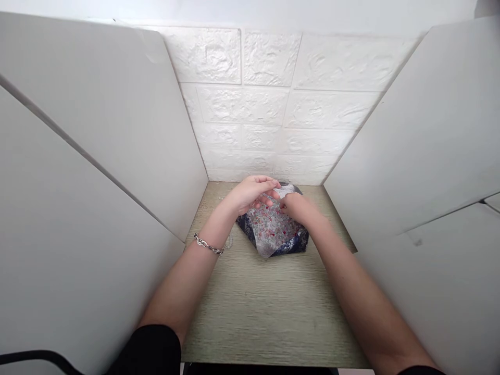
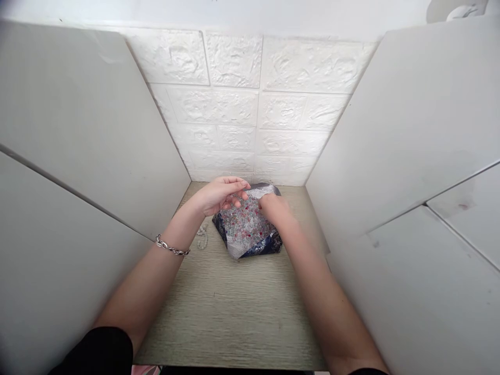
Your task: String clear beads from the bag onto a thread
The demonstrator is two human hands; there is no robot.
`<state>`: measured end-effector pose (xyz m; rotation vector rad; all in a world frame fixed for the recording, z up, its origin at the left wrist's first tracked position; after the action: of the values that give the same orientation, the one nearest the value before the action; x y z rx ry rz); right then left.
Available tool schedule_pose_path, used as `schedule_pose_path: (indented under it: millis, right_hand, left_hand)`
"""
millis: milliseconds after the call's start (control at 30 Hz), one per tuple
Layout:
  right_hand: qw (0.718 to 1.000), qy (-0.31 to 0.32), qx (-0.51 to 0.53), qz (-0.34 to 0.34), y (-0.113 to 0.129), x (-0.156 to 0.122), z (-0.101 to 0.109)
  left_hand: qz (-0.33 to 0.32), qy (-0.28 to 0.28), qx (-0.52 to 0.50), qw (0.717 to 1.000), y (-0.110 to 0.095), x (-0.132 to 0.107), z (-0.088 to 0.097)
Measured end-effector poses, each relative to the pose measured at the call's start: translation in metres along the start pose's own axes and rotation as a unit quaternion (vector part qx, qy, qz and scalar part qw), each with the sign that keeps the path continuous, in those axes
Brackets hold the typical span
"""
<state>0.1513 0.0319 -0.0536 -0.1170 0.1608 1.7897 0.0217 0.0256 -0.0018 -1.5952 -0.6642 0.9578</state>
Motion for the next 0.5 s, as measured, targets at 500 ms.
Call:
schedule_pose_path:
  millis: [500]
  right_hand:
    - [0.994,-0.077,0.073,0.03,0.0084,-0.0037,-0.0001]
  left_hand:
    - [0.004,0.003,-0.024,1.0,-0.0045,-0.0049,-0.0008]
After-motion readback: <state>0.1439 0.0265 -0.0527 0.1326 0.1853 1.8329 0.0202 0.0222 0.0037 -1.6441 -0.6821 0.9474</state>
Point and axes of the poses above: each hand's wrist, its own x-axis towards the middle knuckle, its own z-axis out of the back of the hand, y = z × x, the point moved 5 cm from there along x, towards the middle knuckle
